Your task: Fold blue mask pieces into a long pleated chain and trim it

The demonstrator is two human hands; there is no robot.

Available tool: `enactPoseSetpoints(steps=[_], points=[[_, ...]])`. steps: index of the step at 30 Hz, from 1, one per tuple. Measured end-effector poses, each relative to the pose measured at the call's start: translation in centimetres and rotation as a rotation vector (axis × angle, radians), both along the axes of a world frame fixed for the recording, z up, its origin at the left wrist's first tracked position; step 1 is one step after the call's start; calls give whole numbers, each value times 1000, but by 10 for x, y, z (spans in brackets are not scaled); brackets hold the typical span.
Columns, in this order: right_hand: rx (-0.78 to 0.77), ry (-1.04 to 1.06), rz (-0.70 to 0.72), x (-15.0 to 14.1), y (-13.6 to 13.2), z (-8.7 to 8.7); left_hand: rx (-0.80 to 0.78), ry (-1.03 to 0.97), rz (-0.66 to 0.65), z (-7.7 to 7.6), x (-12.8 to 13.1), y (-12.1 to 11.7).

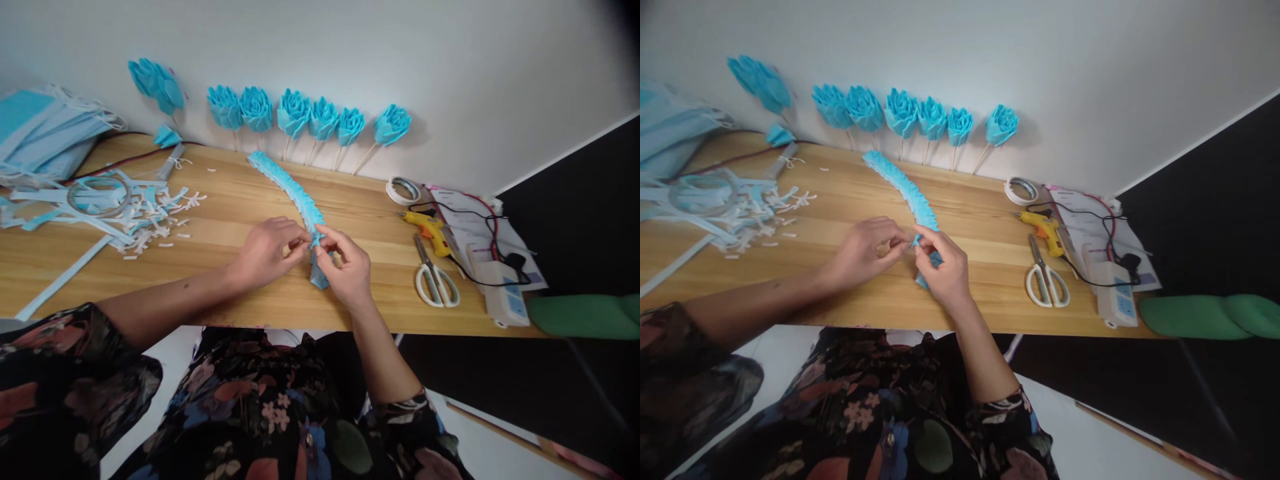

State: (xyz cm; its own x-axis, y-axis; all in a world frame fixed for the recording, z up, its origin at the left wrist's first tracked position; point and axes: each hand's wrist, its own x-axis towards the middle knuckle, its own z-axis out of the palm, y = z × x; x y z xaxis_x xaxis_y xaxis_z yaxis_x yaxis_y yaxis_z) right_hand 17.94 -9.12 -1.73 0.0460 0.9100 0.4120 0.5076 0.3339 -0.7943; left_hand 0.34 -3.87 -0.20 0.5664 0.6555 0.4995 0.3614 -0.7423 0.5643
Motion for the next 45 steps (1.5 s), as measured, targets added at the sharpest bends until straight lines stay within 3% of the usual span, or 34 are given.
enactPoseSetpoints(steps=[7,17,28,32,40,45], points=[[-8,53,7,2,1,-4,-44,-67,2,-1,0,1],[-84,229,-42,4,5,-6,-404,-180,35,2,-1,5],[-107,379,-44,5,10,-10,-408,-271,182,7,-13,19],[-120,372,-35,7,11,-12,-302,-245,164,10,-11,16],[-92,336,-28,6,11,-11,166,-201,66,6,-7,11],[-97,328,-10,5,11,-11,337,-162,57,2,-7,12]])
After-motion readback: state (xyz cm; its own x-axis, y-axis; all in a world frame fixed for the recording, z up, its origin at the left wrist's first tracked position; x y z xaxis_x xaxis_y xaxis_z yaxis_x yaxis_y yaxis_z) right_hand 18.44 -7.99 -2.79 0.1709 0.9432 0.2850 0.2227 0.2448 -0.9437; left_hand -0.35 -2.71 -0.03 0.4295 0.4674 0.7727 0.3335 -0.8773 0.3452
